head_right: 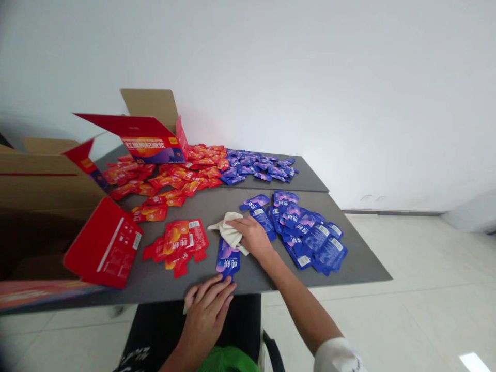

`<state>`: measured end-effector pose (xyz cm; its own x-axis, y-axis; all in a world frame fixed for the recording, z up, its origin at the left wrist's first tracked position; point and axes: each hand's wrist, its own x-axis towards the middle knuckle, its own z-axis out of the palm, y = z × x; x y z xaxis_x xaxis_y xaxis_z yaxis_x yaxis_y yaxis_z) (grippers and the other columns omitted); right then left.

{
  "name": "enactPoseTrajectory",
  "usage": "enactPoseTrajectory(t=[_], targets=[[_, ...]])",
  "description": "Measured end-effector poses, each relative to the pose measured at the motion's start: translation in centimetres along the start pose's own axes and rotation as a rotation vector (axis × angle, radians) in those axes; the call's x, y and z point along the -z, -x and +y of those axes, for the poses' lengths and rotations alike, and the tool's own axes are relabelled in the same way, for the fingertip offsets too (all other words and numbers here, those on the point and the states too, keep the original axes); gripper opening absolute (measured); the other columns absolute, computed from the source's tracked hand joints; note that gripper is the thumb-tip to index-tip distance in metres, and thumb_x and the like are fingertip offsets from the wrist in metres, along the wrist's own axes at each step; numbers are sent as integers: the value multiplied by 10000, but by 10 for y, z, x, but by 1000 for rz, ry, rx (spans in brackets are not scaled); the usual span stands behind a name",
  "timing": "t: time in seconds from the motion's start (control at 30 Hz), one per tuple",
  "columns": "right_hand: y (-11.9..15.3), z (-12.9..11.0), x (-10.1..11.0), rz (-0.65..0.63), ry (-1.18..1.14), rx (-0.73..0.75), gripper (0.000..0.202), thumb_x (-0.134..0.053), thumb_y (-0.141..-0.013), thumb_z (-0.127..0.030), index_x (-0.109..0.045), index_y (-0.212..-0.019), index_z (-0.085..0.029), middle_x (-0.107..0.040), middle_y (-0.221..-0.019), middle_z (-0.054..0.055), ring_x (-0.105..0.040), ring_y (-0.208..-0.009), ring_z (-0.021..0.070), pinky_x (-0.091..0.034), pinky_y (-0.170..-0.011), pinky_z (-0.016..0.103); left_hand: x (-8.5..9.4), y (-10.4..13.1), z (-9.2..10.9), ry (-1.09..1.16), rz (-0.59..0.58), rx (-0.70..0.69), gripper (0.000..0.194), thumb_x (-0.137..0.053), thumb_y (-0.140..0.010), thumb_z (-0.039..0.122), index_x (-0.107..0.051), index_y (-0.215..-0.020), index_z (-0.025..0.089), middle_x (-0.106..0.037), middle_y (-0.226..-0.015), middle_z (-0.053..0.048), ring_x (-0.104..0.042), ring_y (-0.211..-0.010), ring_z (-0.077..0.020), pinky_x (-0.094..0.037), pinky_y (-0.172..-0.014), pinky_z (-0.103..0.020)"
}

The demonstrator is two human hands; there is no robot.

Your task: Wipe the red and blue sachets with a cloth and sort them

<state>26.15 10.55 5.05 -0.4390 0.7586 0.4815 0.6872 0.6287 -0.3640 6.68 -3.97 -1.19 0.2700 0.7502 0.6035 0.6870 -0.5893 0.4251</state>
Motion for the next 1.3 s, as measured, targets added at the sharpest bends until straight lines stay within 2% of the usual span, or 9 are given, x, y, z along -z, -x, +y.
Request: enactPoseTrajectory(t=[0.13, 0.3, 0.53, 0.67, 0.83, 0.93, 1.1, 1.2, 1.3], targets=[[25, -30, 14, 49, -39, 6, 442, -623, -998, -142, -641, -1418, -276, -743, -1330, 95, -715, -1076, 232, -520, -880, 374, -3, 2, 1, 23, 13, 16, 285, -535, -1047, 203, -754, -1195, 310, -797, -1171, 0, -685, -1109, -215, -337, -990, -404], [64, -55, 9, -148, -152, 52, 428, -632, -980, -106, -676, -1362, -294, -760, -1303, 61, -721, -1029, 208, -529, -863, 347, -9, 5, 1, 121, 60, 101, 291, -512, -1062, 247, -794, -1052, 316, -806, -964, 11, -688, -1027, -227, -329, -981, -419], [13, -3, -1, -19, -12, -65, 454, -676, -922, -52, -713, -1326, -258, -773, -1281, 82, -731, -1059, 237, -530, -900, 362, 4, -8, 2, 44, 44, -6, 252, -526, -1069, 252, -752, -1164, 308, -801, -1158, 42, -695, -1069, -191, -323, -949, -384], [20, -28, 18, 56, -30, -56, 441, -655, -966, -108, -674, -1376, -267, -754, -1316, 91, -727, -1073, 229, -516, -893, 365, 1, -5, 1, 56, 47, -11, 258, -534, -1056, 240, -750, -1181, 304, -799, -1161, 28, -688, -1074, -196, -332, -942, -377], [62, -72, 22, -177, -142, 11, 454, -628, -968, -93, -672, -1369, -302, -756, -1318, 48, -722, -1029, 203, -518, -857, 332, -9, 5, -4, 120, 98, 68, 350, -458, -1074, 258, -783, -953, 304, -799, -905, 20, -675, -986, -223, -325, -956, -401], [59, -55, 7, -167, -157, -35, 433, -648, -954, -88, -697, -1328, -300, -768, -1297, 37, -729, -1035, 203, -525, -886, 330, -5, 4, -8, 57, 23, -15, 252, -542, -1037, 229, -773, -1087, 317, -810, -1025, 43, -682, -1037, -203, -327, -949, -377], [19, -9, -1, -35, -31, -117, 444, -675, -927, -77, -707, -1326, -270, -771, -1290, 64, -729, -1096, 237, -529, -940, 367, 4, -2, -15, -58, -20, -133, 304, -636, -981, 200, -730, -1244, 322, -784, -1222, 45, -696, -1093, -179, -338, -946, -350], [18, -19, 10, 9, -20, -81, 451, -640, -960, -85, -678, -1366, -276, -753, -1324, 72, -720, -1114, 235, -518, -920, 371, 4, -1, -16, -71, -30, -145, 325, -643, -973, 193, -726, -1259, 326, -781, -1231, 41, -696, -1105, -180, -344, -950, -342], [43, -47, 18, -35, -70, -21, 440, -621, -989, -128, -650, -1398, -289, -750, -1327, 69, -727, -1041, 215, -514, -867, 357, 2, 2, -15, -40, -62, -121, 328, -627, -976, 184, -728, -1255, 323, -793, -1182, 34, -688, -1106, -187, -342, -954, -342]])
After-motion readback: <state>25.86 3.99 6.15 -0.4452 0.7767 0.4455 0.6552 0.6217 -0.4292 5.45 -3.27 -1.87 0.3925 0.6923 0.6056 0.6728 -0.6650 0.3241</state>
